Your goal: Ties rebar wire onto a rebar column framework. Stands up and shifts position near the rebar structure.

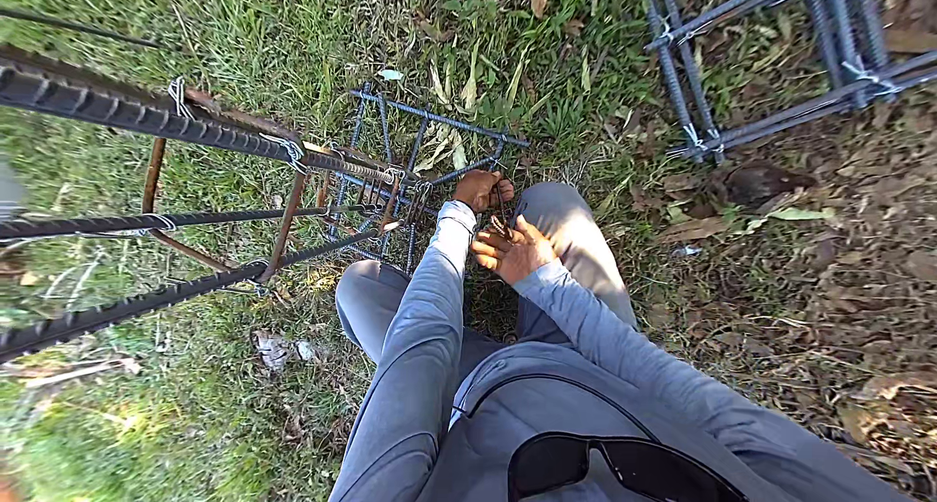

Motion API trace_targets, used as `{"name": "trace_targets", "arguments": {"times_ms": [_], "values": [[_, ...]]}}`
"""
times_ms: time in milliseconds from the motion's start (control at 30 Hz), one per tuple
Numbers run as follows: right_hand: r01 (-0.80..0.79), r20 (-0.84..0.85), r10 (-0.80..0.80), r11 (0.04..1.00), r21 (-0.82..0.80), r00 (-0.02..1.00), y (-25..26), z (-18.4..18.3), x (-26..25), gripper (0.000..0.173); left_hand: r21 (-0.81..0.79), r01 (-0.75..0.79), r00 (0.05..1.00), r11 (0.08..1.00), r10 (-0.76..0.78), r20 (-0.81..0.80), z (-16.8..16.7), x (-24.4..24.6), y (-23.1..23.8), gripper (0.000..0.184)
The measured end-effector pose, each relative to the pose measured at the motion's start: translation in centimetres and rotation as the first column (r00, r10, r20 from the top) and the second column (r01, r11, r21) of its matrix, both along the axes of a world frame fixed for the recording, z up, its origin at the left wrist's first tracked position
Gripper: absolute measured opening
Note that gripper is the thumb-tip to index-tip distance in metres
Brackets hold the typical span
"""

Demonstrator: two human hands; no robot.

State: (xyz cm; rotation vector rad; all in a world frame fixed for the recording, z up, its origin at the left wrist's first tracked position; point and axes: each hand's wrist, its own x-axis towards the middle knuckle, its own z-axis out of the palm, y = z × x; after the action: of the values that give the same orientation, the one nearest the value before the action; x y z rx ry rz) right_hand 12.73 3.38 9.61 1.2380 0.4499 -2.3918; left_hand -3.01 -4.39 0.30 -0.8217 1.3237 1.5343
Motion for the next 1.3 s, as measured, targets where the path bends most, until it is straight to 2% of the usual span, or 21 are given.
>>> {"name": "trace_targets", "arguments": {"times_ms": [67,167,300,333,400,533,600,767,900,1033,1300], "values": [[0.176,0.055,-0.171,0.978,-0.113,0.984,-0.7,-1.6,-0.9,0.071,0.022,-0.015,1.0,1.0,0.015,0.019,-0.4,-0.2,-0.1,0.021],[0.413,0.11,-0.399,0.874,-0.255,0.911,-1.6,-4.0,-2.5,0.055,0.047,0.009,1.0,0.999,-0.01,0.025,-0.8,-0.6,-0.5,0.021],[0.509,0.074,-0.526,0.765,-0.395,0.847,-2.1,-5.5,-4.0,0.053,-0.039,0.317,0.941,0.948,-0.32,-0.109,-1.0,-1.1,-1.5,0.027],[0.497,0.044,-0.528,0.764,-0.411,0.848,-2.2,-5.8,-3.8,0.054,-0.026,0.323,0.94,0.946,-0.324,-0.107,-0.7,-1.2,-1.5,0.028],[0.471,0.012,-0.511,0.782,-0.408,0.859,-2.3,-5.4,-3.0,0.058,0.026,0.233,0.972,0.972,-0.232,-0.045,-0.1,-0.9,-1.3,0.026],[0.512,0.136,-0.505,0.756,-0.407,0.853,-1.7,-3.0,-2.0,0.043,0.109,0.043,0.997,0.993,-0.051,0.063,-0.3,-0.9,-0.9,0.022],[0.504,0.159,-0.485,0.757,-0.416,0.86,-1.6,-1.9,-1.7,0.043,0.112,-0.005,0.997,0.994,-0.004,0.081,-0.1,-0.8,-0.6,0.022],[0.404,0.1,-0.404,0.799,-0.445,0.909,-2.9,-1.9,-1.8,0.046,0.155,-0.02,0.997,0.988,0.008,0.078,-0.8,-0.7,-0.9,0.021],[0.406,0.079,-0.411,0.82,-0.404,0.908,-3.4,-2.7,-2.7,0.032,0.168,-0.047,0.995,0.985,0.032,0.092,-0.6,-0.7,-0.9,0.019],[0.418,0.156,-0.388,0.852,-0.316,0.908,-3.6,-2.9,-2.8,0.019,0.182,-0.049,0.997,0.982,0.037,0.066,-1.4,-0.5,-1.4,0.016],[0.332,0.092,-0.322,0.936,-0.116,0.942,-4.0,-2.9,-3.0,0.013,0.131,0.129,0.991,0.983,-0.132,0.016,-1.1,-1.2,-1.6,0.021]]}}
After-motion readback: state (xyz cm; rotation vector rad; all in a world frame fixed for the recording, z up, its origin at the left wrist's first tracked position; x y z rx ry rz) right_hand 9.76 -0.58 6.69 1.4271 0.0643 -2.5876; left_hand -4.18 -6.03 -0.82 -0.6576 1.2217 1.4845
